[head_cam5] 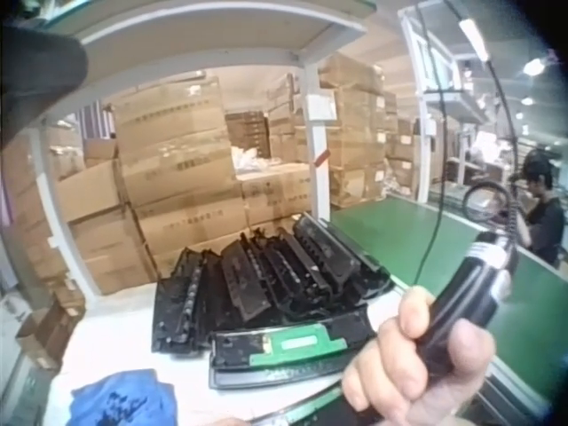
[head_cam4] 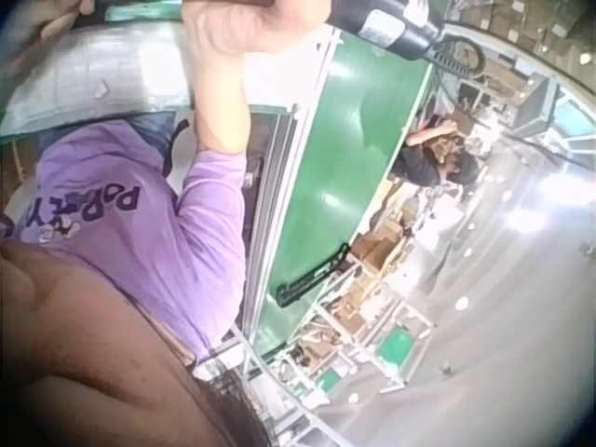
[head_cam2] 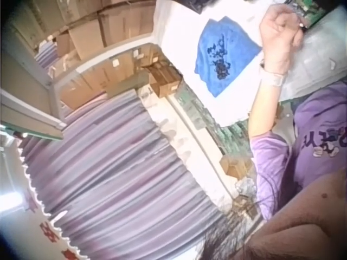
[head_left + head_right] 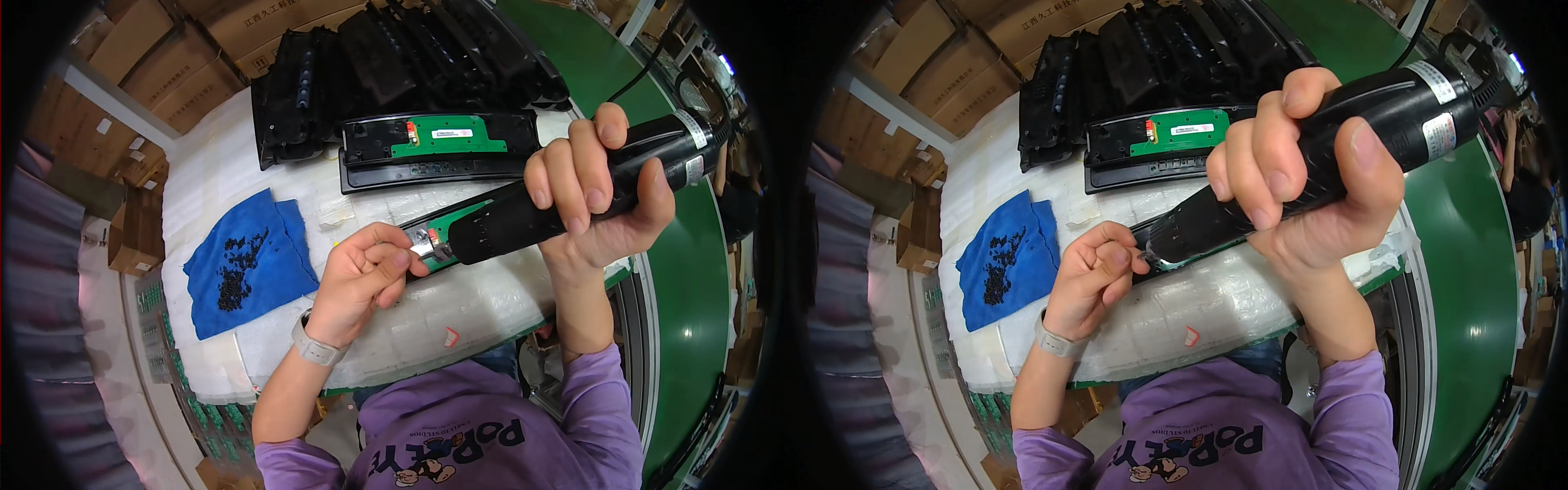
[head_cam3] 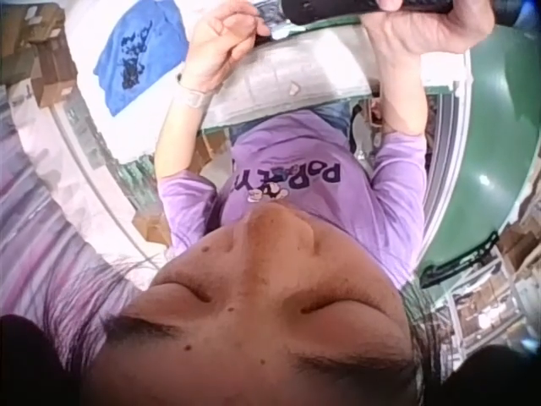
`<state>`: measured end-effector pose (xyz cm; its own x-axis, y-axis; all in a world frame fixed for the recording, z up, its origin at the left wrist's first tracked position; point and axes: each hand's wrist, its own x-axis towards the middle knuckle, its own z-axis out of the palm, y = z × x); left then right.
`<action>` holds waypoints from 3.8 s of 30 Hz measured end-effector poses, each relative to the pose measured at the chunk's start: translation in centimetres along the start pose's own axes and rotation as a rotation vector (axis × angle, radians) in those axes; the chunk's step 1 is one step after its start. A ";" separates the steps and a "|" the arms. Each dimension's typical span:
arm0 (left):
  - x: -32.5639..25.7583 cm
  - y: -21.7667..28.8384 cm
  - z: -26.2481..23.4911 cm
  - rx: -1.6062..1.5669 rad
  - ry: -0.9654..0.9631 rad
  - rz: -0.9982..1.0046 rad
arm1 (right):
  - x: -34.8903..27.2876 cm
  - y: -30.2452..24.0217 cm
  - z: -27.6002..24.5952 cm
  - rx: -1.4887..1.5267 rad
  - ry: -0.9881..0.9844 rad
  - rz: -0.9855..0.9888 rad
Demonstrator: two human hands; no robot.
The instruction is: Install PCB boards and secure components in toner cartridges using an electric screwdriver.
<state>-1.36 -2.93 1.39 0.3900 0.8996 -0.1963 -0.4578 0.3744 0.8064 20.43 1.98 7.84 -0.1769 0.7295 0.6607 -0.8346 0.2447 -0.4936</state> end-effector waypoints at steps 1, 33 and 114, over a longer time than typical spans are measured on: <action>0.0 0.0 0.0 0.016 -0.039 -0.019 | -0.1 0.0 0.1 0.001 0.001 -0.001; -0.5 -0.9 1.2 0.162 0.026 -0.004 | -0.7 0.8 1.3 -0.062 0.239 0.097; 0.4 -0.9 0.2 0.317 0.260 0.215 | 0.9 -1.2 -2.1 -0.515 0.224 0.129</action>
<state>-0.59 -3.00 0.69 0.0815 0.9909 -0.1069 -0.2241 0.1227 0.9668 22.42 3.68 7.81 -0.0986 0.8777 0.4690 -0.4421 0.3836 -0.8108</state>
